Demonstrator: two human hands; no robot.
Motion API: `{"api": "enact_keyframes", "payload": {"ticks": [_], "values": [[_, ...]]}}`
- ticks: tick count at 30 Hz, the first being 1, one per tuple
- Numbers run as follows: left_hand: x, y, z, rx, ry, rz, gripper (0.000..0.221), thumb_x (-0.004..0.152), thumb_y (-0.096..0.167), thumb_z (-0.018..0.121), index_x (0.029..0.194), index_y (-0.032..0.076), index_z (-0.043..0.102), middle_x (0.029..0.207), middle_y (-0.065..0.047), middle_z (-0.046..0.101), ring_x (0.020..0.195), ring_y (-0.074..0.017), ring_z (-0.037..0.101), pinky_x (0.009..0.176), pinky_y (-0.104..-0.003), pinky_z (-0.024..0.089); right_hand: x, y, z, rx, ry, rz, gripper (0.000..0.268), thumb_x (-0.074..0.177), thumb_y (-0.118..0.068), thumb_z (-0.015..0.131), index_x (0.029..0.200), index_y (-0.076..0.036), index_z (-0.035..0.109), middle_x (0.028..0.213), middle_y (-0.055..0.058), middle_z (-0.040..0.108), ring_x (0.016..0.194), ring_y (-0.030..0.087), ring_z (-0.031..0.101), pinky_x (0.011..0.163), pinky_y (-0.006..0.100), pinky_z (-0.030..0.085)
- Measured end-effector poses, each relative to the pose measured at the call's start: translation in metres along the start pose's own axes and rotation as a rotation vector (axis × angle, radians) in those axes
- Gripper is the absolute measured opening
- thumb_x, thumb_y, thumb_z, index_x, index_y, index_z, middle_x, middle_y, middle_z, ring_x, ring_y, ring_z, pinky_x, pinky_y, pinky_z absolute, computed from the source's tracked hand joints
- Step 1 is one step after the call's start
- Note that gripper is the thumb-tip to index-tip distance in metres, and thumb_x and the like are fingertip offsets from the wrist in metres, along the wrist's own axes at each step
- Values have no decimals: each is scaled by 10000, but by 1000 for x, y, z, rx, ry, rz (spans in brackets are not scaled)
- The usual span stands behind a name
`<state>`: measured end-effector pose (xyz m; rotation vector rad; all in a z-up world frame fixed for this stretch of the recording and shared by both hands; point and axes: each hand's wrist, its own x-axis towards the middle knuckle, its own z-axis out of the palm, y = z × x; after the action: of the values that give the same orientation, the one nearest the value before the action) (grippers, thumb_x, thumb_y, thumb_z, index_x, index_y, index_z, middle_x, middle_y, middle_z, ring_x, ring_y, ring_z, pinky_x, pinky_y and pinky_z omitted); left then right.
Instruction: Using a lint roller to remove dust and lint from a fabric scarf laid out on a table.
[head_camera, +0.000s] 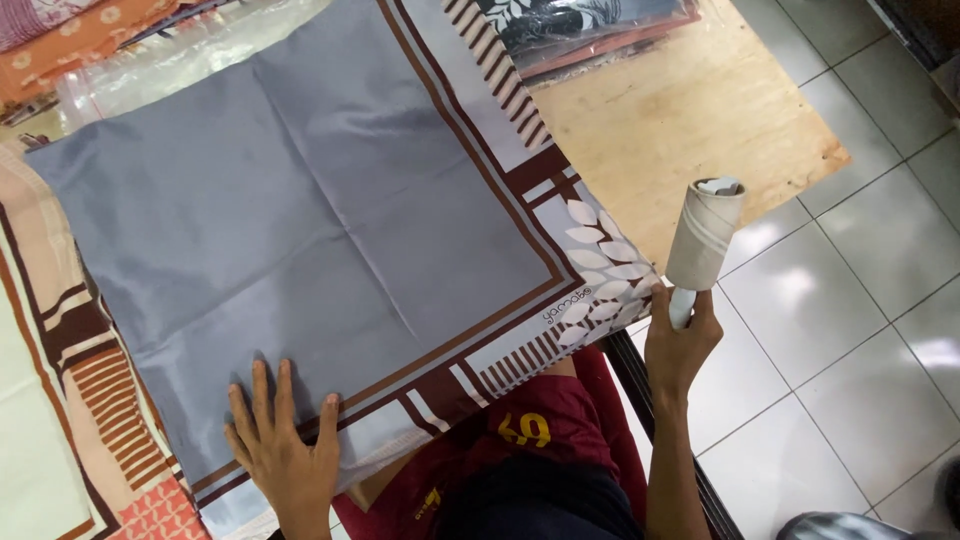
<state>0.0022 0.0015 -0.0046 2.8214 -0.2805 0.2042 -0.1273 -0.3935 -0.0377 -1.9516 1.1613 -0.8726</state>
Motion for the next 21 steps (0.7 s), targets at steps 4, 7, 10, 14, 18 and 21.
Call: {"api": "enact_keyframes", "payload": {"ticks": [4, 7, 10, 14, 18, 21], "values": [[1, 0, -2, -62, -59, -48, 701, 961, 530, 541, 1572, 193, 467, 1700, -66, 339, 1594, -399, 184, 1215, -683, 128, 3, 2, 2, 6, 39, -34, 141, 1030, -90, 728, 996, -19, 611, 786, 29, 607, 671, 126, 473, 597, 320, 399], [2, 2, -3, -106, -58, -47, 675, 959, 494, 578, 1549, 179, 490, 1690, -80, 350, 1594, -421, 173, 1207, -711, 114, 7, -1, 4, 7, 60, -54, 132, 1033, -81, 723, 1007, -8, 616, 810, 36, 637, 682, 130, 510, 601, 319, 425], [3, 6, -5, -146, -60, -56, 639, 948, 480, 610, 1510, 186, 527, 1676, -83, 369, 1598, -420, 167, 1214, -718, 92, 8, -1, 3, -2, 72, -54, 117, 1028, -76, 722, 1021, -10, 625, 822, 38, 648, 689, 135, 530, 606, 316, 438], [6, 16, -11, -187, -77, -66, 585, 946, 450, 634, 1454, 168, 573, 1658, -79, 386, 1604, -398, 158, 1226, -705, 68, 0, -6, -4, 15, 36, -11, 119, 1022, -79, 735, 1014, -13, 636, 810, 37, 627, 661, 121, 480, 572, 297, 395], [7, 9, -6, -190, -67, -82, 568, 940, 433, 636, 1443, 176, 580, 1654, -85, 396, 1602, -401, 165, 1220, -714, 71, -4, -5, -9, 5, 26, -10, 95, 1016, -66, 712, 1016, -19, 629, 782, 28, 574, 648, 125, 435, 555, 298, 364], [7, 8, -5, -187, -35, -60, 553, 956, 403, 646, 1452, 171, 569, 1653, -72, 398, 1599, -389, 179, 1221, -723, 90, -3, -1, -11, -12, 23, -7, 163, 1019, -61, 715, 926, -55, 581, 759, 1, 502, 656, 120, 390, 554, 297, 326]]}}
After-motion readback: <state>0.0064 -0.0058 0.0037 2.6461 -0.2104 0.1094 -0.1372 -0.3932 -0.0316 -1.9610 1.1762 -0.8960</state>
